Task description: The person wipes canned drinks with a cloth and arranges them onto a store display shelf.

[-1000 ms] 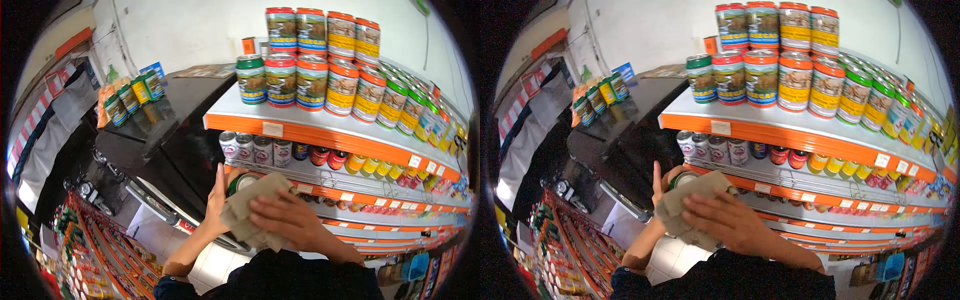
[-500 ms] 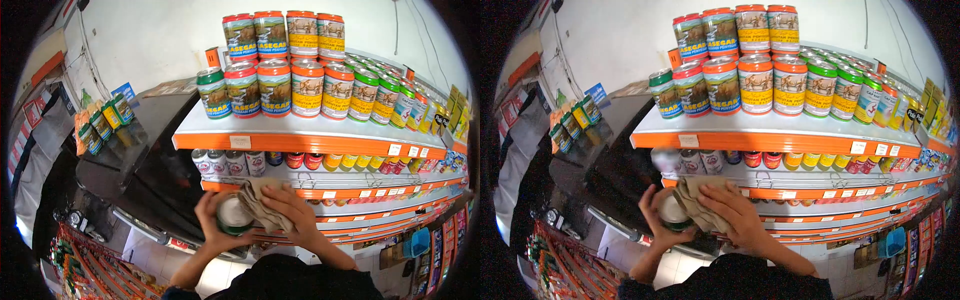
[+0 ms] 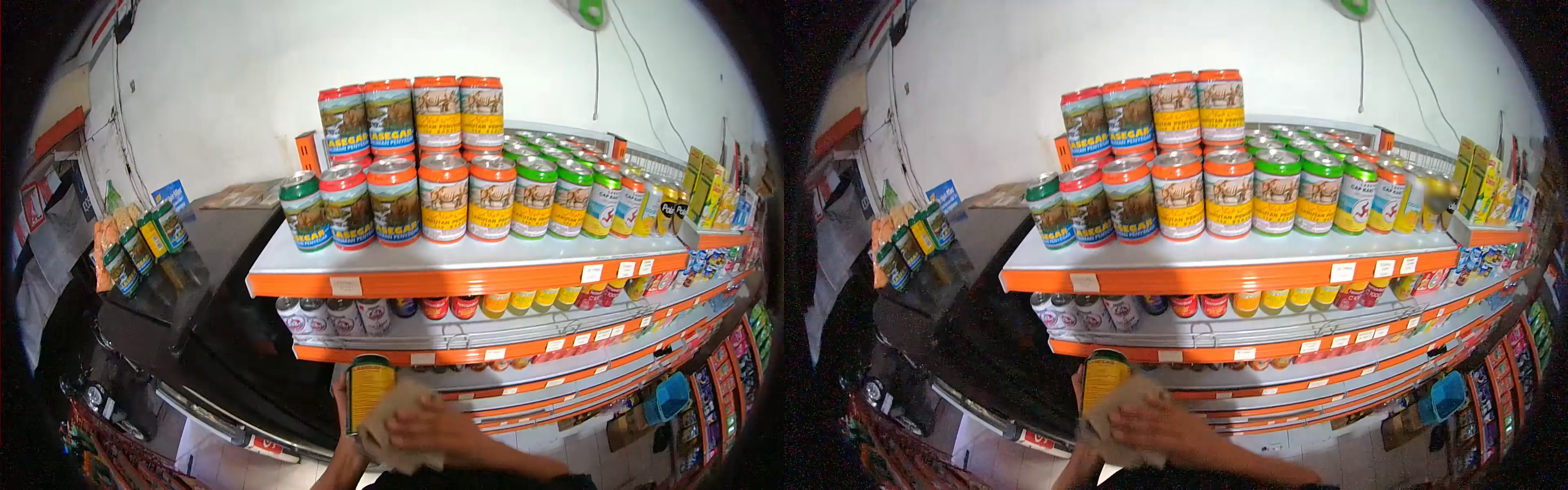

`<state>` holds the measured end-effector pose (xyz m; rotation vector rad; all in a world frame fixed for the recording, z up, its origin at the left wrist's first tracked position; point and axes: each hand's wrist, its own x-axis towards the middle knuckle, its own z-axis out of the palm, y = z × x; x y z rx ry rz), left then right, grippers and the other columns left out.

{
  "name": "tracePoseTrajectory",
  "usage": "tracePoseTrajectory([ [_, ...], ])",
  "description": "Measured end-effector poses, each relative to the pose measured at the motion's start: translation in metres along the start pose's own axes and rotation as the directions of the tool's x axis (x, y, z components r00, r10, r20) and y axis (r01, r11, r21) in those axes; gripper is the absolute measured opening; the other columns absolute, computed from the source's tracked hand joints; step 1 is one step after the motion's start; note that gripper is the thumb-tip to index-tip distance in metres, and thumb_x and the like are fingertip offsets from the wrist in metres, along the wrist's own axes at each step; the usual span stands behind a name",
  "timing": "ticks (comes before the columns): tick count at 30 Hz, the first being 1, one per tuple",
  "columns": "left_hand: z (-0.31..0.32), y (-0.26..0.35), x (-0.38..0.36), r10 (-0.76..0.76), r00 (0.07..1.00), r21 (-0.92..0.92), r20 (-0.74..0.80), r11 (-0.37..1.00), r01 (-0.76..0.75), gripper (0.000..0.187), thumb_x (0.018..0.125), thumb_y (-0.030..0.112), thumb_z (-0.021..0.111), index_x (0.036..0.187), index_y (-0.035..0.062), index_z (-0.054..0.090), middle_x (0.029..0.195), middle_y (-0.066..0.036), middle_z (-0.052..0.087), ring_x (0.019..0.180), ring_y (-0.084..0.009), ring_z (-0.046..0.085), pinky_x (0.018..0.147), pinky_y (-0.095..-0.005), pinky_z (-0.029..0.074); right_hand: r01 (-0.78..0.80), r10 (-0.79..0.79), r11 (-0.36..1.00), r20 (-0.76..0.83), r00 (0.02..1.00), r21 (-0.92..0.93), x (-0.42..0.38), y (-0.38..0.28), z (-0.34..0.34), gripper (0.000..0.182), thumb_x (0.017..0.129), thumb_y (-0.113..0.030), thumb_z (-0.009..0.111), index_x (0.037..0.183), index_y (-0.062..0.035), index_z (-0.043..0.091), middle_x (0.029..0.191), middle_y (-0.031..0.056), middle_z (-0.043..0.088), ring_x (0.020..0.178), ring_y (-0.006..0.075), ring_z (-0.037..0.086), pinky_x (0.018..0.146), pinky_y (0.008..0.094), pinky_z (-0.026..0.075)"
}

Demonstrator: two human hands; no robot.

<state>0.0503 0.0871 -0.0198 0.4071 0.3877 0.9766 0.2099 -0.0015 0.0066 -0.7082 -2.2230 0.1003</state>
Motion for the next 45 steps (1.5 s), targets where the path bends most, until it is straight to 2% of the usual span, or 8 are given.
tracePoseTrajectory([
  [7,0.041,-0.016,-0.027,-0.199,0.936,0.034,-0.289,0.975,0.218,0.057,0.079,0.053,0.041,0.117,0.0094,0.043,0.111,-0.010,0.051,0.098,-0.0270,0.051,0.084,-0.0430,0.040,-0.414,0.426,0.898,-0.059,0.903,0.150,-0.022,0.026,-0.001,0.063,0.069,-0.012,0.060,0.126,-0.0157,0.035,0.132,0.0051,0.031,0.117,0.0245,0.035,0.097,0.0457,0.026],
  [8,0.021,-0.016,-0.028,-0.292,0.931,-0.502,0.219,0.784,0.365,0.056,0.079,0.050,0.043,0.117,0.0089,0.043,0.111,-0.011,0.050,0.097,-0.0268,0.051,0.085,-0.0422,0.040,-0.336,0.337,0.941,-0.029,0.941,0.039,-0.025,0.023,0.000,0.060,0.071,-0.017,0.059,0.126,-0.0144,0.034,0.132,0.0054,0.031,0.117,0.0242,0.036,0.097,0.0423,0.027],
  [15,0.023,-0.024,-0.029,-0.194,0.969,0.176,-0.153,0.960,0.220,0.049,0.086,0.043,0.036,0.119,0.0070,0.037,0.111,-0.012,0.048,0.097,-0.0274,0.050,0.081,-0.0428,0.043,-0.134,0.125,0.990,-0.183,0.975,-0.038,-0.022,0.006,-0.006,0.052,0.077,-0.015,0.050,0.126,-0.0152,0.034,0.132,0.0049,0.032,0.120,0.0224,0.032,0.098,0.0432,0.025],
  [28,-0.033,-0.051,-0.004,-0.286,0.957,0.147,-0.039,0.946,0.288,0.047,0.078,0.041,0.051,0.111,0.0075,0.048,0.109,-0.011,0.051,0.097,-0.0247,0.051,0.080,-0.0391,0.044,-0.546,0.627,0.774,-0.263,0.734,0.320,-0.049,0.023,0.014,0.045,0.076,-0.006,0.053,0.120,-0.0113,0.043,0.125,0.0091,0.041,0.115,0.0250,0.040,0.098,0.0412,0.027],
  [36,-0.022,-0.062,0.000,-0.195,0.977,0.153,-0.084,0.966,0.206,0.052,0.080,0.044,0.049,0.118,0.0078,0.044,0.105,-0.010,0.054,0.085,-0.0213,0.056,0.069,-0.0318,0.048,-0.222,0.212,0.970,-0.104,0.972,-0.099,-0.073,0.000,0.023,0.052,0.078,-0.016,0.049,0.127,-0.0195,0.033,0.134,0.0017,0.029,0.123,0.0211,0.026,0.097,0.0423,0.026],
  [40,-0.020,-0.055,-0.003,-0.187,0.975,0.336,-0.117,0.917,0.216,0.052,0.081,0.044,0.047,0.119,0.0078,0.043,0.107,-0.010,0.053,0.085,-0.0207,0.056,0.069,-0.0312,0.047,-0.387,0.376,0.891,-0.092,0.922,-0.236,-0.070,0.034,0.019,0.052,0.077,-0.013,0.049,0.127,-0.0195,0.033,0.134,0.0025,0.028,0.123,0.0212,0.027,0.098,0.0425,0.026],
  [43,-0.023,-0.049,-0.004,-0.172,0.978,0.426,-0.121,0.881,0.207,0.052,0.082,0.044,0.046,0.119,0.0077,0.042,0.108,-0.010,0.052,0.085,-0.0204,0.055,0.069,-0.0309,0.047,-0.466,0.537,0.843,-0.403,0.741,0.267,-0.068,0.036,0.018,0.044,0.077,-0.014,0.049,0.120,-0.0138,0.042,0.128,0.0047,0.038,0.119,0.0204,0.034,0.095,0.0447,0.030],
  [45,-0.027,-0.050,0.001,-0.185,0.974,0.395,-0.133,0.891,0.223,0.050,0.083,0.041,0.044,0.120,0.0085,0.041,0.109,-0.010,0.051,0.087,-0.0209,0.054,0.071,-0.0310,0.046,-0.433,0.425,0.890,-0.084,0.901,-0.139,-0.071,0.019,0.025,0.043,0.077,-0.018,0.050,0.119,-0.0111,0.044,0.126,0.0077,0.040,0.118,0.0221,0.036,0.095,0.0452,0.030],
])
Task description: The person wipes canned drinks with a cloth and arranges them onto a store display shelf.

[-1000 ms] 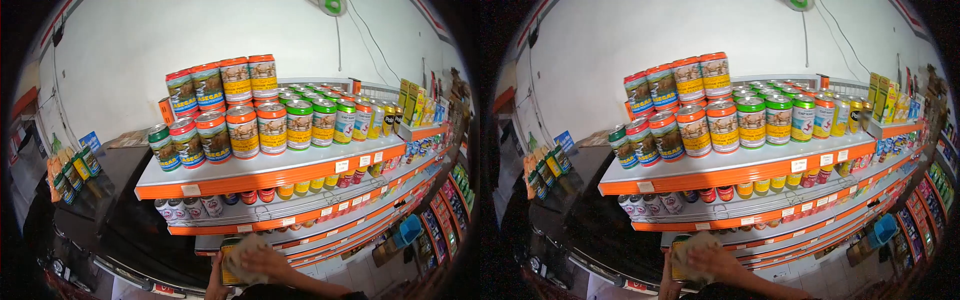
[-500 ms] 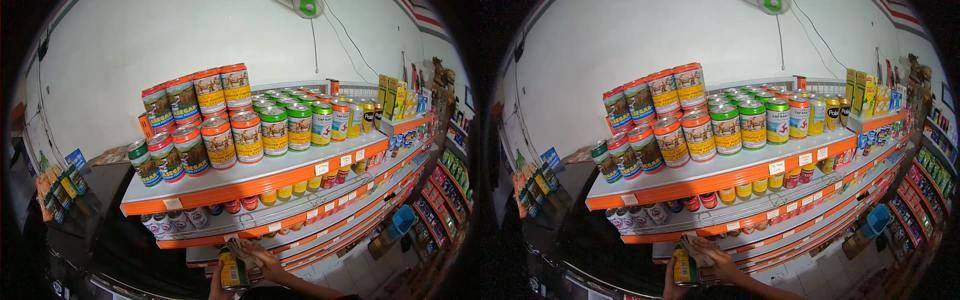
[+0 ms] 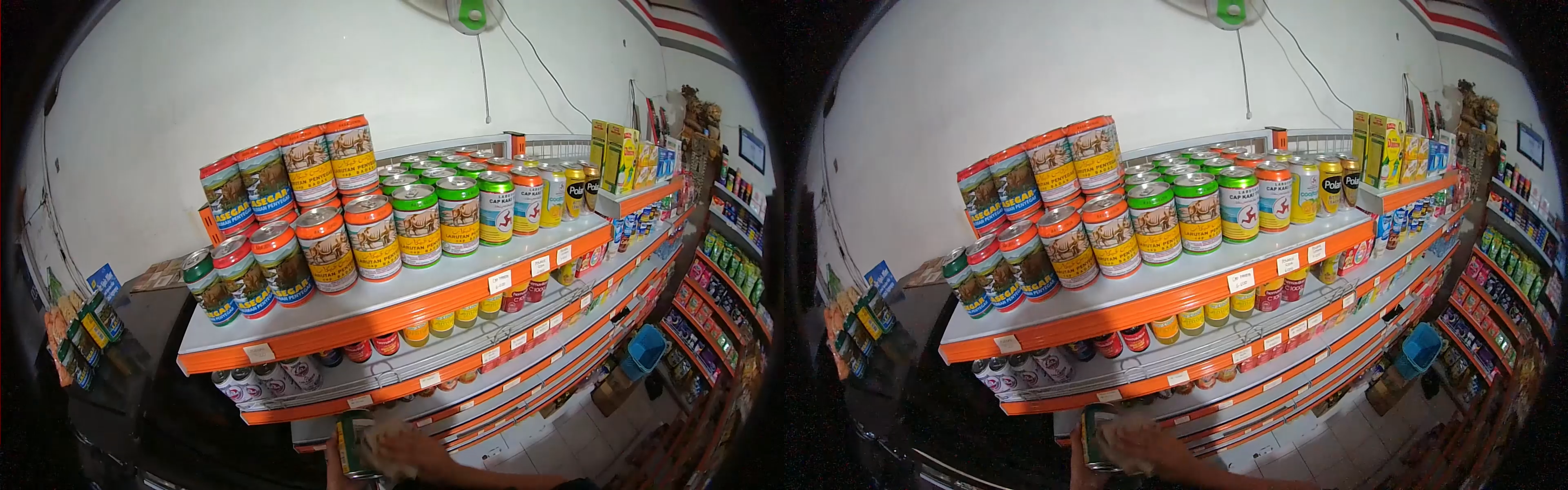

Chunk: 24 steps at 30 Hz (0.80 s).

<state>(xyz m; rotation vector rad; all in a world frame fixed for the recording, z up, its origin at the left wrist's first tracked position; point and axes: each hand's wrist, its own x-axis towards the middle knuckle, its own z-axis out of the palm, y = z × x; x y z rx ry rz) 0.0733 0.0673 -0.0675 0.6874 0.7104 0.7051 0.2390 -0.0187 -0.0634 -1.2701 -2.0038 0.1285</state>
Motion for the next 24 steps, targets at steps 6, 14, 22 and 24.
tracePoseTrajectory([
  [6,-0.012,-0.015,0.007,-0.094,0.995,-0.098,-0.026,0.991,0.091,0.044,0.086,0.033,0.041,0.123,0.0107,0.038,0.111,-0.010,0.049,0.094,-0.0225,0.050,0.076,-0.0311,0.044,0.011,0.098,0.916,-0.251,0.963,0.400,-0.006,0.017,0.008,0.038,0.080,-0.014,0.050,0.117,-0.0098,0.045,0.124,0.0106,0.042,0.116,0.0261,0.038,0.096,0.0445,0.027],
  [14,-0.030,-0.035,0.023,0.177,0.950,0.378,0.256,0.886,-0.267,0.044,0.084,0.034,0.045,0.122,0.0130,0.038,0.112,-0.009,0.047,0.097,-0.0239,0.048,0.077,-0.0341,0.044,0.307,-0.303,0.951,-0.311,0.901,-0.036,-0.016,-0.002,-0.009,0.023,0.084,-0.016,0.045,0.100,-0.0055,0.058,0.104,0.0159,0.055,0.096,0.0310,0.053,0.080,0.0422,0.041],
  [22,0.034,-0.006,-0.001,-0.141,0.958,-0.136,-0.249,0.985,0.109,0.049,0.076,0.041,0.055,0.113,0.0107,0.046,0.099,-0.013,0.053,0.085,-0.0284,0.053,0.065,-0.0404,0.047,-0.097,0.178,0.970,-0.374,0.910,0.224,-0.013,0.013,-0.020,0.032,0.078,-0.009,0.049,0.110,-0.0142,0.053,0.120,0.0050,0.047,0.112,0.0235,0.043,0.089,0.0411,0.034],
  [24,0.010,-0.016,0.011,-0.167,0.970,-0.137,-0.176,0.980,0.144,0.048,0.076,0.042,0.055,0.111,0.0104,0.047,0.096,-0.012,0.054,0.083,-0.0288,0.053,0.065,-0.0406,0.047,0.136,-0.121,0.988,-0.200,0.972,0.066,-0.027,-0.002,-0.014,0.043,0.076,-0.017,0.053,0.118,-0.0164,0.046,0.124,0.0038,0.042,0.116,0.0226,0.039,0.091,0.0433,0.033],
])
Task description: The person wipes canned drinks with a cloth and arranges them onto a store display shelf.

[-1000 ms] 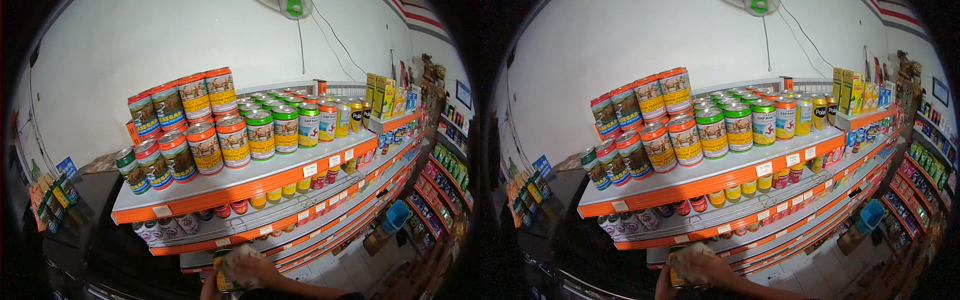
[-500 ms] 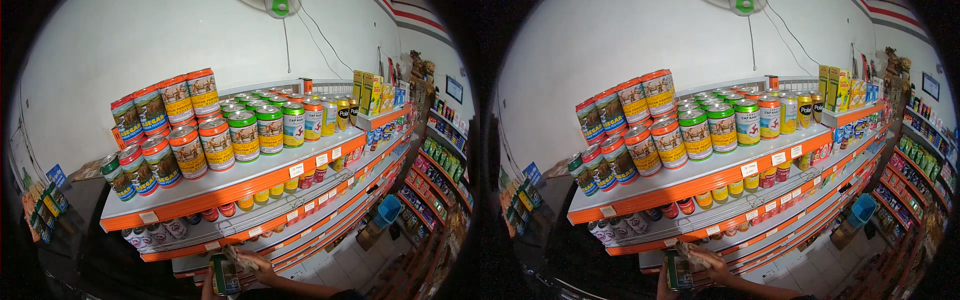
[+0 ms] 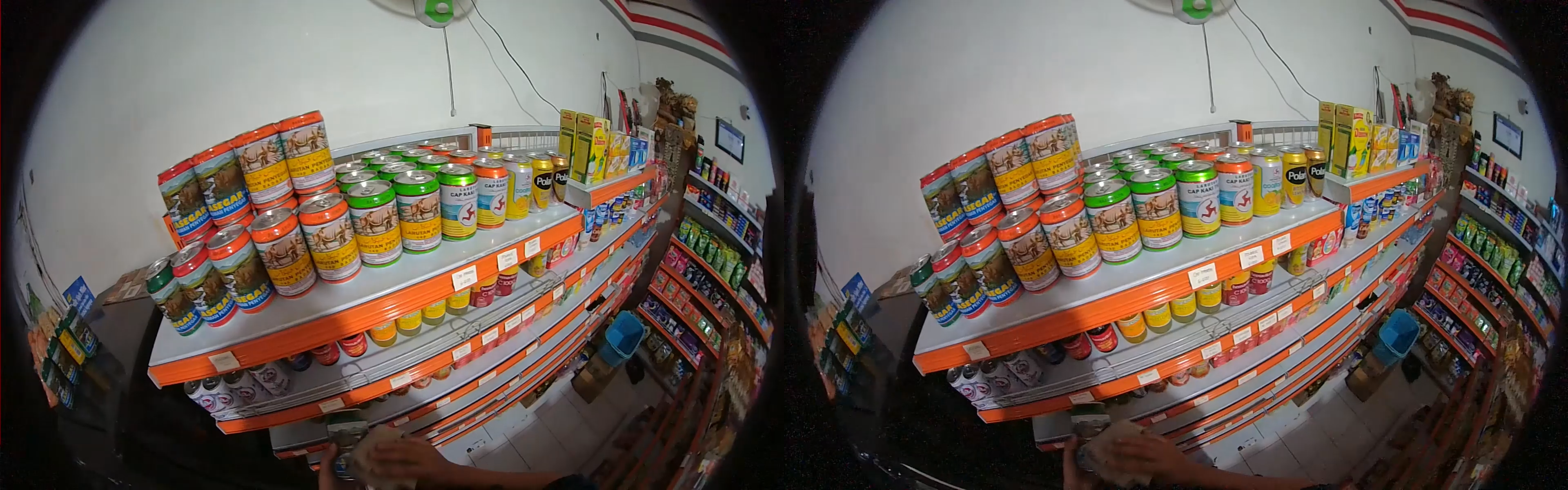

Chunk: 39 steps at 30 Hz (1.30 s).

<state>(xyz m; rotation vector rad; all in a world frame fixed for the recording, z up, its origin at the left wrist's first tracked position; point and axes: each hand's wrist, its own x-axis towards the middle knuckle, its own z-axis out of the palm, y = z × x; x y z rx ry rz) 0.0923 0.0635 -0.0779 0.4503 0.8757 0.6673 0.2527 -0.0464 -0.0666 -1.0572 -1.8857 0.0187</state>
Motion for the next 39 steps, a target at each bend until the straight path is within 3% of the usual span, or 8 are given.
tracePoseTrajectory([
  [4,-0.031,0.002,0.032,-0.331,0.876,-0.008,0.352,0.934,0.357,0.047,0.075,0.042,0.056,0.109,0.0099,0.048,0.096,-0.012,0.053,0.085,-0.0281,0.050,0.068,-0.0390,0.044,0.117,-0.073,0.914,0.126,0.989,-0.389,0.017,0.019,-0.021,0.039,0.073,-0.024,0.054,0.111,-0.0147,0.052,0.120,0.0061,0.047,0.110,0.0210,0.046,0.086,0.0381,0.037],
  [5,-0.012,-0.004,0.009,0.099,0.980,-0.027,0.173,0.995,-0.096,0.051,0.085,0.043,0.037,0.122,0.0076,0.036,0.116,-0.011,0.044,0.103,-0.0277,0.046,0.085,-0.0449,0.040,0.031,-0.032,0.941,0.004,0.999,-0.337,0.024,0.024,-0.028,0.038,0.074,-0.023,0.053,0.111,-0.0152,0.053,0.119,0.0061,0.047,0.109,0.0208,0.046,0.085,0.0375,0.038],
  [14,0.019,0.008,-0.003,-0.153,0.924,0.109,0.350,0.986,0.122,0.070,0.081,0.061,0.026,0.128,0.0094,0.024,0.122,-0.014,0.036,0.106,-0.0295,0.044,0.079,-0.0468,0.042,0.063,-0.058,0.890,0.024,0.998,-0.453,0.021,-0.025,-0.024,0.035,0.073,-0.016,0.055,0.107,-0.0193,0.055,0.115,0.0018,0.051,0.102,0.0154,0.051,0.074,0.0289,0.045],
  [18,0.001,0.004,-0.007,-0.143,0.973,0.446,0.182,0.894,0.048,0.070,0.078,0.062,0.031,0.123,0.0093,0.036,0.113,-0.011,0.048,0.100,-0.0226,0.049,0.074,-0.0307,0.045,-0.184,0.106,0.871,-0.192,0.976,-0.456,0.034,-0.007,-0.034,0.034,0.069,-0.015,0.059,0.103,-0.0186,0.057,0.109,0.0011,0.055,0.095,0.0143,0.054,0.066,0.0276,0.046],
  [20,0.000,0.001,-0.012,0.122,0.925,0.545,0.359,0.777,-0.314,0.067,0.079,0.061,0.032,0.119,0.0074,0.041,0.108,-0.012,0.049,0.094,-0.0235,0.051,0.073,-0.0328,0.046,-0.108,0.031,0.848,-0.153,0.988,-0.519,0.031,-0.009,-0.033,0.040,0.068,-0.019,0.059,0.108,-0.0184,0.054,0.114,0.0017,0.051,0.092,0.0147,0.054,0.063,0.0270,0.047],
  [30,0.021,0.009,-0.014,0.264,0.899,0.202,0.350,0.916,-0.348,0.063,0.079,0.051,0.047,0.119,0.0042,0.033,0.105,-0.013,0.049,0.092,-0.0228,0.053,0.077,-0.0353,0.045,-0.100,0.021,0.907,-0.192,0.981,-0.409,0.047,-0.003,-0.032,0.034,0.067,-0.016,0.060,0.101,-0.0167,0.058,0.110,0.0020,0.054,0.098,0.0157,0.053,0.071,0.0280,0.046],
  [33,0.023,0.016,-0.024,0.198,0.962,-0.175,0.189,0.971,-0.165,0.067,0.079,0.056,0.039,0.125,0.0091,0.028,0.117,-0.012,0.042,0.101,-0.0288,0.047,0.080,-0.0440,0.043,-0.028,-0.024,0.920,-0.129,0.991,-0.392,0.027,-0.020,-0.020,0.036,0.066,-0.013,0.062,0.101,-0.0162,0.058,0.110,0.0026,0.054,0.099,0.0157,0.052,0.073,0.0289,0.046],
  [39,0.006,-0.006,-0.012,0.261,0.960,0.072,0.101,0.960,-0.269,0.052,0.081,0.042,0.044,0.119,0.0068,0.038,0.110,-0.013,0.048,0.096,-0.0268,0.049,0.077,-0.0395,0.043,-0.140,0.084,0.962,-0.233,0.969,-0.234,0.026,0.001,-0.012,0.024,0.069,-0.013,0.061,0.093,-0.0159,0.062,0.108,0.0019,0.056,0.093,0.0187,0.057,0.071,0.0296,0.046],
])
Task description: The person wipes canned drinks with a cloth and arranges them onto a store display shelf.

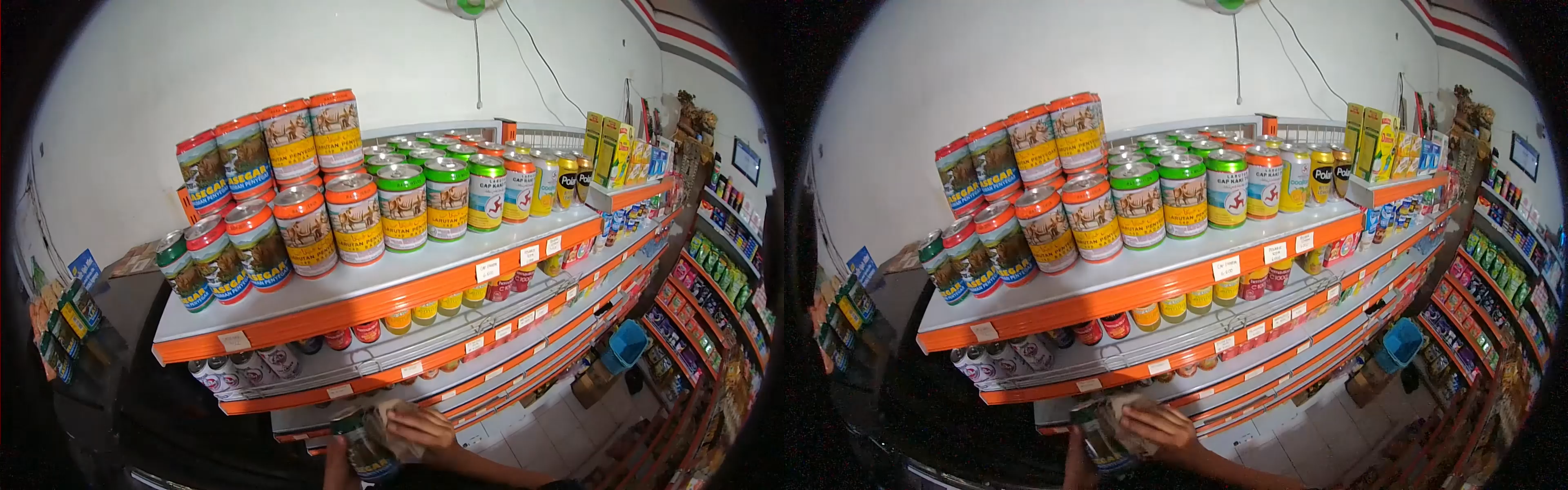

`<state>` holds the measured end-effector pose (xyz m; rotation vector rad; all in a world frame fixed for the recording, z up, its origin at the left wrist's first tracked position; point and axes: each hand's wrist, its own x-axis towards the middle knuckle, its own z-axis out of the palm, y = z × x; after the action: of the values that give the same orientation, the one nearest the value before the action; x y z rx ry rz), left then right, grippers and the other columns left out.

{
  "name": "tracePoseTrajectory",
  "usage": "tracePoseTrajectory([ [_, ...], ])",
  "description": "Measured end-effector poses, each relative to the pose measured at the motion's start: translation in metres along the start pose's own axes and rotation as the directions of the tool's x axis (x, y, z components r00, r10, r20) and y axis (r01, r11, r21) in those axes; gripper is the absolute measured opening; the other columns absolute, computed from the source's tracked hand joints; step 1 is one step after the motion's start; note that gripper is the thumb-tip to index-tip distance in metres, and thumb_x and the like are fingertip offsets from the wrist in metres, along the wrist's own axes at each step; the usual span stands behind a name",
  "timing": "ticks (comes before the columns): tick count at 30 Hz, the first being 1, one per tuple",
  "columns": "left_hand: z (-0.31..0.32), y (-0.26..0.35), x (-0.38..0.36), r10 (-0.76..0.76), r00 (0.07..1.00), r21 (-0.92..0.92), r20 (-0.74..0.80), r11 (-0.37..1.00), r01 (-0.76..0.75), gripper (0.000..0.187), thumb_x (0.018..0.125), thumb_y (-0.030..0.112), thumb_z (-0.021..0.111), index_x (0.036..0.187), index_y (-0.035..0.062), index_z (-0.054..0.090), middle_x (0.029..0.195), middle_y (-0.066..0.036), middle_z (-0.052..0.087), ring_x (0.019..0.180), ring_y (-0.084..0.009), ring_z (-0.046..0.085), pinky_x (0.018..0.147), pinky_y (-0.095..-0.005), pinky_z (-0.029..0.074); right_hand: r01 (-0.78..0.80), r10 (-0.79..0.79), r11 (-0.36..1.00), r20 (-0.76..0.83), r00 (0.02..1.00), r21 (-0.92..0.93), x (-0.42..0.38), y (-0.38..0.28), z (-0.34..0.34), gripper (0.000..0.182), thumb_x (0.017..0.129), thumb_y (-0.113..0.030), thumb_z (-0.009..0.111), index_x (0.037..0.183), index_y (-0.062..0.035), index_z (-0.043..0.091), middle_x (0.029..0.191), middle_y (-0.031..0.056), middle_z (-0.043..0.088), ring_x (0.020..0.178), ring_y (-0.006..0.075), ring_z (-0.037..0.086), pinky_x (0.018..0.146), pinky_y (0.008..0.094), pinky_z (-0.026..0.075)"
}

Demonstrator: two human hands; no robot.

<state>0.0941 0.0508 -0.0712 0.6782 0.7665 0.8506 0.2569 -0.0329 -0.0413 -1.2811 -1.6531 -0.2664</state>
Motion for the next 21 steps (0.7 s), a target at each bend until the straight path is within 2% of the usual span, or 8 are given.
tracePoseTrajectory([
  [3,-0.005,-0.009,0.012,-0.058,0.995,0.026,0.086,0.998,0.056,0.037,0.084,0.023,0.047,0.117,0.0088,0.042,0.114,-0.012,0.045,0.098,-0.0266,0.045,0.076,-0.0377,0.041,-0.107,0.112,0.987,-0.044,0.993,0.117,-0.011,0.004,0.015,0.039,0.071,-0.014,0.059,0.109,-0.0130,0.052,0.119,0.0059,0.047,0.101,0.0230,0.051,0.079,0.0394,0.043],
  [5,0.001,0.000,0.005,0.382,0.792,0.613,0.476,0.502,-0.610,0.048,0.083,0.021,0.050,0.126,0.0082,0.032,0.124,-0.012,0.037,0.106,-0.0265,0.041,0.082,-0.0371,0.038,-0.206,0.201,0.976,-0.065,0.977,-0.068,-0.041,0.000,0.036,0.027,0.068,-0.009,0.061,0.095,-0.0090,0.060,0.108,0.0116,0.055,0.095,0.0258,0.055,0.079,0.0354,0.044],
  [6,0.001,0.003,0.007,0.392,0.791,0.615,0.469,0.499,-0.611,0.048,0.083,0.021,0.050,0.126,0.0082,0.032,0.124,-0.012,0.037,0.106,-0.0265,0.041,0.082,-0.0371,0.038,-0.243,0.281,0.958,-0.341,0.897,0.151,-0.028,-0.030,0.039,0.020,0.079,-0.016,0.050,0.096,-0.0112,0.060,0.106,0.0100,0.056,0.097,0.0311,0.053,0.081,0.0453,0.039],
  [8,0.005,0.011,0.005,0.083,0.919,0.368,0.386,0.899,-0.236,0.068,0.075,0.029,0.061,0.129,0.0081,0.026,0.127,-0.013,0.034,0.110,-0.0273,0.038,0.084,-0.0353,0.035,-0.153,0.189,0.978,-0.300,0.935,0.140,-0.012,-0.032,0.023,0.020,0.078,-0.015,0.051,0.095,-0.0104,0.060,0.106,0.0104,0.056,0.096,0.0310,0.053,0.079,0.0445,0.040],
  [10,0.033,0.034,-0.012,0.057,0.954,0.416,0.294,0.891,-0.182,0.066,0.076,0.030,0.059,0.129,0.0081,0.026,0.126,-0.013,0.034,0.111,-0.0262,0.036,0.086,-0.0352,0.035,-0.144,0.142,0.989,-0.074,0.987,-0.019,-0.012,-0.017,0.014,0.022,0.076,-0.012,0.053,0.096,-0.0085,0.059,0.107,0.0130,0.055,0.095,0.0316,0.053,0.077,0.0446,0.040],
  [15,0.023,0.039,-0.013,0.219,0.958,0.523,0.183,0.804,-0.284,0.056,0.082,0.032,0.049,0.129,0.0097,0.028,0.126,-0.012,0.034,0.114,-0.0225,0.031,0.088,-0.0361,0.034,-0.127,0.149,0.978,-0.124,0.981,0.168,-0.001,-0.018,0.002,0.025,0.076,-0.014,0.054,0.100,-0.0091,0.058,0.111,0.0135,0.053,0.100,0.0318,0.050,0.082,0.0454,0.038],
  [17,0.025,0.049,-0.014,0.120,0.991,-0.086,0.064,0.990,-0.114,0.055,0.082,0.047,0.041,0.118,0.0058,0.037,0.104,-0.012,0.051,0.093,-0.0250,0.052,0.077,-0.0375,0.044,0.181,-0.196,0.952,0.040,0.980,0.246,0.001,-0.037,-0.012,0.027,0.076,-0.017,0.056,0.103,-0.0107,0.056,0.114,0.0138,0.050,0.105,0.0305,0.048,0.087,0.0436,0.035],
  [21,0.016,0.037,-0.003,0.160,0.984,-0.150,-0.079,0.974,-0.170,0.049,0.081,0.038,0.048,0.116,0.0062,0.036,0.104,-0.010,0.050,0.093,-0.0222,0.052,0.076,-0.0354,0.045,0.043,-0.092,0.962,0.170,0.981,0.269,0.011,-0.007,0.019,0.055,0.065,-0.021,0.065,0.116,-0.0118,0.046,0.121,0.0092,0.044,0.111,0.0263,0.043,0.091,0.0431,0.033],
])
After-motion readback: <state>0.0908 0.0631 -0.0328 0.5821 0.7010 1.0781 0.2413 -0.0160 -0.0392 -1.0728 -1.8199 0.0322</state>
